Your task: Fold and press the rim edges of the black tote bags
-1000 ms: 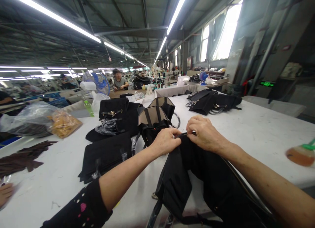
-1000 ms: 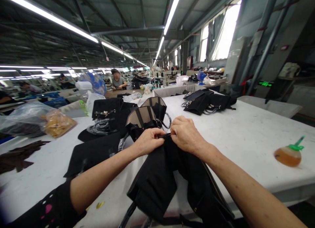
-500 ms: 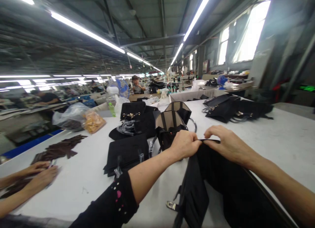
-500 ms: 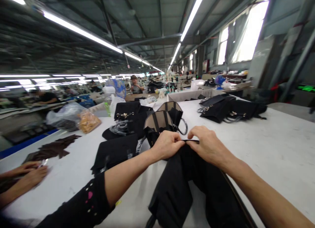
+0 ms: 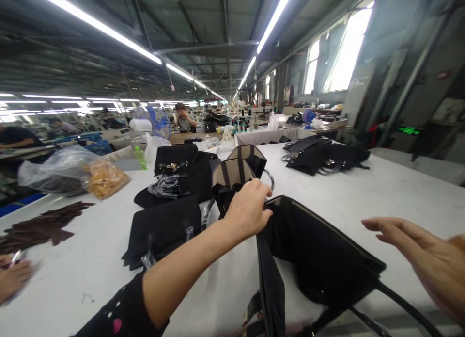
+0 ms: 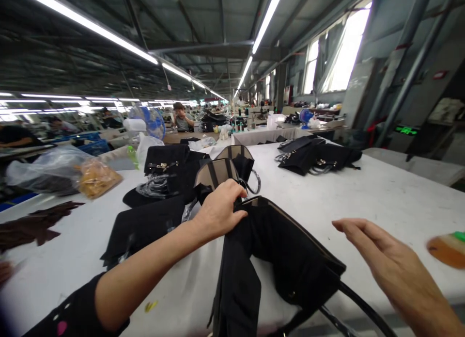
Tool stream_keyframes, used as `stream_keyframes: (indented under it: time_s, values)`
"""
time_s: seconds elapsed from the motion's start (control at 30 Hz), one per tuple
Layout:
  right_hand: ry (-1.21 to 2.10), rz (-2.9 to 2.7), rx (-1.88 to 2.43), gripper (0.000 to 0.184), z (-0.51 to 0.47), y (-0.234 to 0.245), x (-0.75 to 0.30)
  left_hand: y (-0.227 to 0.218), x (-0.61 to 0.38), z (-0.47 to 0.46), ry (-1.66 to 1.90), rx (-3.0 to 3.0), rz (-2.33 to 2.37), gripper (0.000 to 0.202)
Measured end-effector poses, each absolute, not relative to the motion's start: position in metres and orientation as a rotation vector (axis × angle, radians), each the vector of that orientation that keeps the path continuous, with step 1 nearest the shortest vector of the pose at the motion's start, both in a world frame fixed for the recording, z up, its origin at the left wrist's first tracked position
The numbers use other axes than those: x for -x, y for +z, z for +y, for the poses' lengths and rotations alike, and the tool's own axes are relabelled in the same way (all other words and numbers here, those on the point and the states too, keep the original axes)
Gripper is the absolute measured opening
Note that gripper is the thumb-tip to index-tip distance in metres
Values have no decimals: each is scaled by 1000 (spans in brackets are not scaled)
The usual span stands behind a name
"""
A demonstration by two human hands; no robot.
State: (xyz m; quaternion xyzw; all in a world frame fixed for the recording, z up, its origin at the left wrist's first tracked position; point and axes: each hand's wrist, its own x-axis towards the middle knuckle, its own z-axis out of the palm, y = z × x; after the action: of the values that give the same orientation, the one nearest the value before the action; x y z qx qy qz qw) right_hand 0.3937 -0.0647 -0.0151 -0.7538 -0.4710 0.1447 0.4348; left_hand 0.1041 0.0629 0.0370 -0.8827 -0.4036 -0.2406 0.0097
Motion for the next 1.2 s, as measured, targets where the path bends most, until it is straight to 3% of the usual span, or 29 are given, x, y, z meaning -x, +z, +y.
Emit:
stream_keyframes:
  time_s: [0.13,0.3,0.5,0.87,1.2]
  values:
    - [325,-1268,1772,42,-97,-30,-379,49,-123,63,-582,2776,-910,17]
    - [233,-1422,1639,42,-101,-36,-353,45,-140,70,-474,2675,-837,19]
    - [221,-1464,1601,45,-88,-31,-343,38,-140,85,-538,2804,-847,22]
    - [508,-1218,1693,32,-62,-30,-356,32,-137,96,-888,3173,-883,14]
    - [609,-1202,1667,33,-58,-30,-361,31,-145,103,-822,3200,-827,17]
